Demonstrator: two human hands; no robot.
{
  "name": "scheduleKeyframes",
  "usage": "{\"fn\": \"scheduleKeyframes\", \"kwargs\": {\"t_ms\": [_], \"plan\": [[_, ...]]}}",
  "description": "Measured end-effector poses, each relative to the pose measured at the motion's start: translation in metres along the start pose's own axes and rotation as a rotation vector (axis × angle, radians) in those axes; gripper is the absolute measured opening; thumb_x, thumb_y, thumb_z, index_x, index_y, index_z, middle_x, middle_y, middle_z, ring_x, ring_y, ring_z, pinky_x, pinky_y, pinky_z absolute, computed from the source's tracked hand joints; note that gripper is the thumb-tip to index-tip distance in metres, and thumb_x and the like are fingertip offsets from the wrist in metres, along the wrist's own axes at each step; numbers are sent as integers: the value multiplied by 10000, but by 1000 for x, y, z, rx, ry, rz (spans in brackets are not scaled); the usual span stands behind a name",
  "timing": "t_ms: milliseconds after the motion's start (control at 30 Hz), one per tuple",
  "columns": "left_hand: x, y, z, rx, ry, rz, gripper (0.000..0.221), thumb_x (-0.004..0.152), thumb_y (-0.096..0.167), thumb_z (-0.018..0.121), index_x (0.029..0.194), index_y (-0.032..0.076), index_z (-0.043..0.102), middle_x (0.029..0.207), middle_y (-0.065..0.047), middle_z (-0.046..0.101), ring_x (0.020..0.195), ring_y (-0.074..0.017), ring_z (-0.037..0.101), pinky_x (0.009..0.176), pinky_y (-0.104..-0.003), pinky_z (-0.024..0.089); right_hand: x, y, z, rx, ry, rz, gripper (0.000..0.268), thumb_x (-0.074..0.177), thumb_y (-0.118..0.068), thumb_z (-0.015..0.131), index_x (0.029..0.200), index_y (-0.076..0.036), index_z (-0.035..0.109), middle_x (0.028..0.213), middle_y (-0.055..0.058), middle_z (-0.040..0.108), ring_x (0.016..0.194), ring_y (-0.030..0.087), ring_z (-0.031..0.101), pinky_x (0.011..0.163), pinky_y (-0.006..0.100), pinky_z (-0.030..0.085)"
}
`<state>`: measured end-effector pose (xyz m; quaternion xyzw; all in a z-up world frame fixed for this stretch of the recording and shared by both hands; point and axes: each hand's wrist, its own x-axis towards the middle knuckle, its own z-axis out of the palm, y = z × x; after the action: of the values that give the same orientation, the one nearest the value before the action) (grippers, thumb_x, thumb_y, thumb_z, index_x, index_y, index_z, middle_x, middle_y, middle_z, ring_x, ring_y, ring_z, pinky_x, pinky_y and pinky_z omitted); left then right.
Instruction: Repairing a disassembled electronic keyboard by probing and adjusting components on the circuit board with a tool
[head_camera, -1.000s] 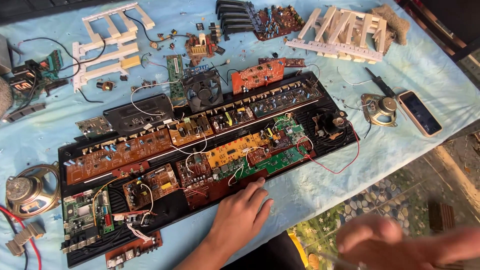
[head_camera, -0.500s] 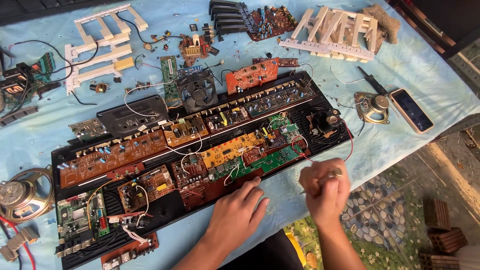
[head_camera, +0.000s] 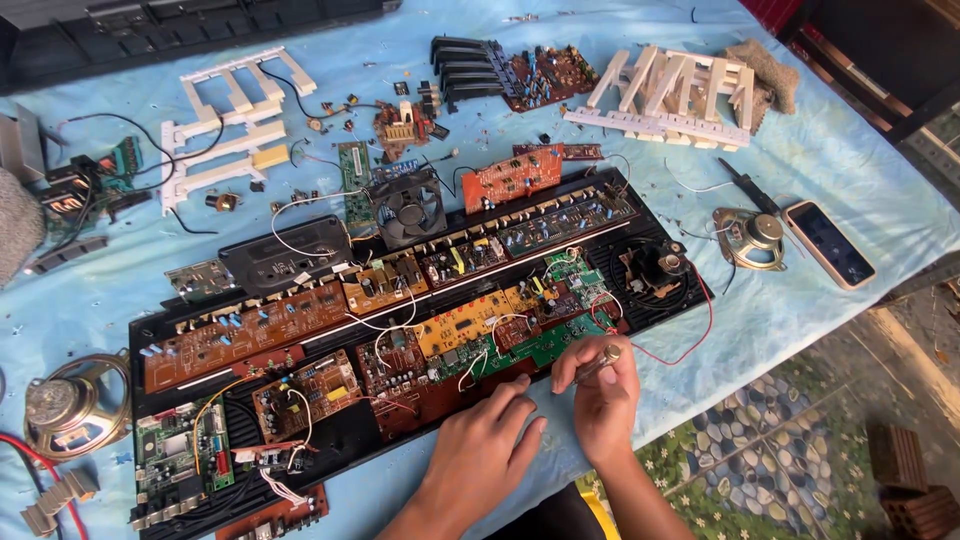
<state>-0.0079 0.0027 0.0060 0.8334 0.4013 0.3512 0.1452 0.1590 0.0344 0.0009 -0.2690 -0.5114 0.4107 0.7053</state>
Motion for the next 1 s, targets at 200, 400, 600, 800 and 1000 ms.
{"fn": "scheduleKeyframes", "kwargs": {"t_ms": [200,400,600,800,1000], "plan": [[1,0,1,11,12,1,200,1040,256,569,979,79,638,1212,-107,678,927,-256,749,580,-402,561,-7,10,-3,-308,56,-84,332,1067,-385,449,1000,-72,538,766,88,597,723,198,575,686,326,468],[0,0,3,23,-1,-9,193,1033,269,578,995,92,644,1218,-96,672,910,-251,748,573,-400,568,-12,9,-7,-437,47,-13,410,1066,-425,459,1018,-39,590,884,95,638,778,182,615,689,308,496],[0,0,1,5,-8,-22,182,1022,270,578,1009,101,645,1217,-86,676,938,-266,746,560,-426,574,-9,3,0,-534,30,-107,320,1061,-385,503,1019,-79,587,965,80,629,877,193,609,753,312,489],[0,1,1,-2,-15,-24,184,1019,276,575,1071,111,639,1210,-72,672,953,-269,747,570,-433,581,-9,-1,1,-646,56,-151,266,1009,-331,603,1013,-67,625,936,68,573,859,179,558,800,300,454],[0,-1,5,43,-12,-42,190,1009,289,583,1089,131,653,1215,-34,672,829,-248,753,474,-407,563,-12,2,-4,-587,81,-113,258,1010,-314,597,999,-58,628,996,90,640,880,187,592,766,312,482]]}}
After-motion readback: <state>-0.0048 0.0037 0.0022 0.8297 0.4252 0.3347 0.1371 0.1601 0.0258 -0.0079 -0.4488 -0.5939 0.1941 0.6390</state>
